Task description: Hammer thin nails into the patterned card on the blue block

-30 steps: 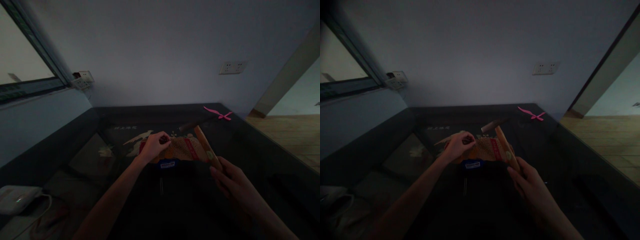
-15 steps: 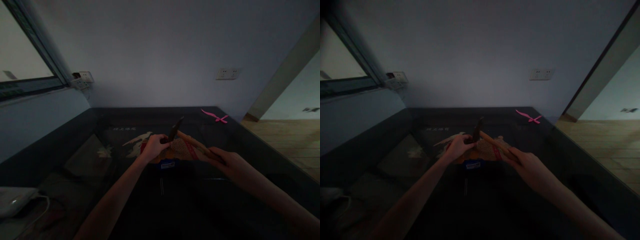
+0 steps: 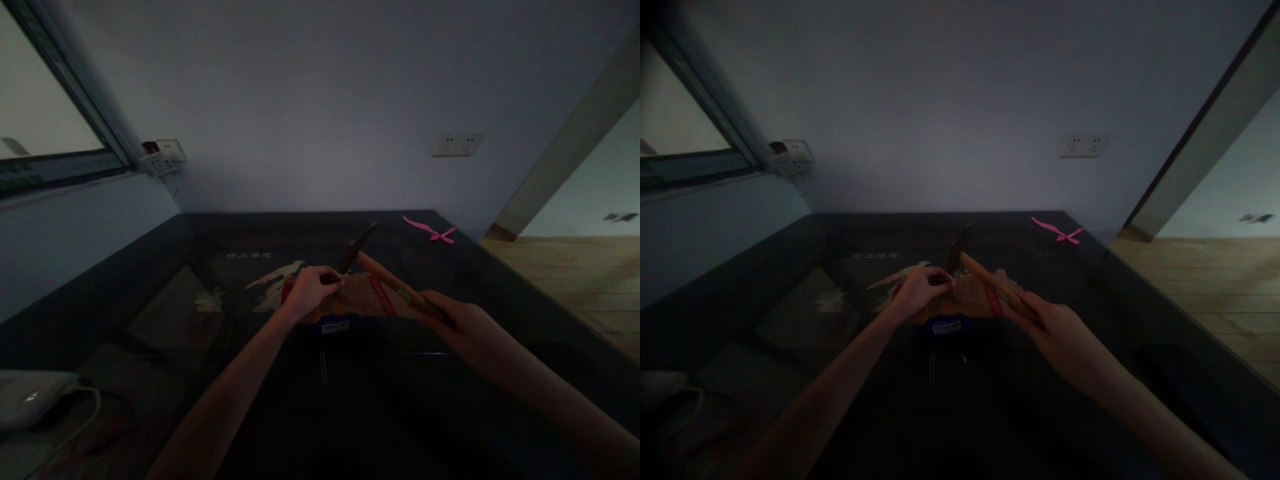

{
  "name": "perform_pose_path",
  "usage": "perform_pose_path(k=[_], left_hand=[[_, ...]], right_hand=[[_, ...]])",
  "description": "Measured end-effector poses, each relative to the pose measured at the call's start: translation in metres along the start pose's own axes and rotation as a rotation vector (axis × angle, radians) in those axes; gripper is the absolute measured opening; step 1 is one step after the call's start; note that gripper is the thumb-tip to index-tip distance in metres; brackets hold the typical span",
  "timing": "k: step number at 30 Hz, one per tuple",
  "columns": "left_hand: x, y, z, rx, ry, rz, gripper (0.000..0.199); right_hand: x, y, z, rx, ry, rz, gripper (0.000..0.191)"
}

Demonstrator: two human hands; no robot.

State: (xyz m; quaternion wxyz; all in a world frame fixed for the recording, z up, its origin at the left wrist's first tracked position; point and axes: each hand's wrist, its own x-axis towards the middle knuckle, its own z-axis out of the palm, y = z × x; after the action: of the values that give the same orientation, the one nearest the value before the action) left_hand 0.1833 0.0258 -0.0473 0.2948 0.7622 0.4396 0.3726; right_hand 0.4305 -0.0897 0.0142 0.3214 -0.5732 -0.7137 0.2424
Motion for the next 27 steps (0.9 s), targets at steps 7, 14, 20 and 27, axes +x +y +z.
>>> perform_pose_path(k=[7, 14, 20, 27], left_hand=[[-0.001, 0.001, -0.001, 0.015, -0.014, 0.026, 0.009], [-0.001, 0.001, 0.0, 0.007, -0.008, 0.084, 0.01], [-0.002, -0.002, 0.0, -0.057, -0.029, 0.086, 0.016], [-0.009, 0.031, -0.03, 0.154, 0.187, 0.254, 0.022]], right_hand=[[-0.004, 0.011, 0.002, -0.031, -0.063, 0.036, 0.014], [-0.028, 0.019, 0.016, 0.448, 0.1, 0.288, 0.029], [-0.039, 0.044, 0.037, 0.816, 0.125, 0.404, 0.034], [-0.04, 0.052, 0.039, 0.922, 0.094, 0.418, 0.031]])
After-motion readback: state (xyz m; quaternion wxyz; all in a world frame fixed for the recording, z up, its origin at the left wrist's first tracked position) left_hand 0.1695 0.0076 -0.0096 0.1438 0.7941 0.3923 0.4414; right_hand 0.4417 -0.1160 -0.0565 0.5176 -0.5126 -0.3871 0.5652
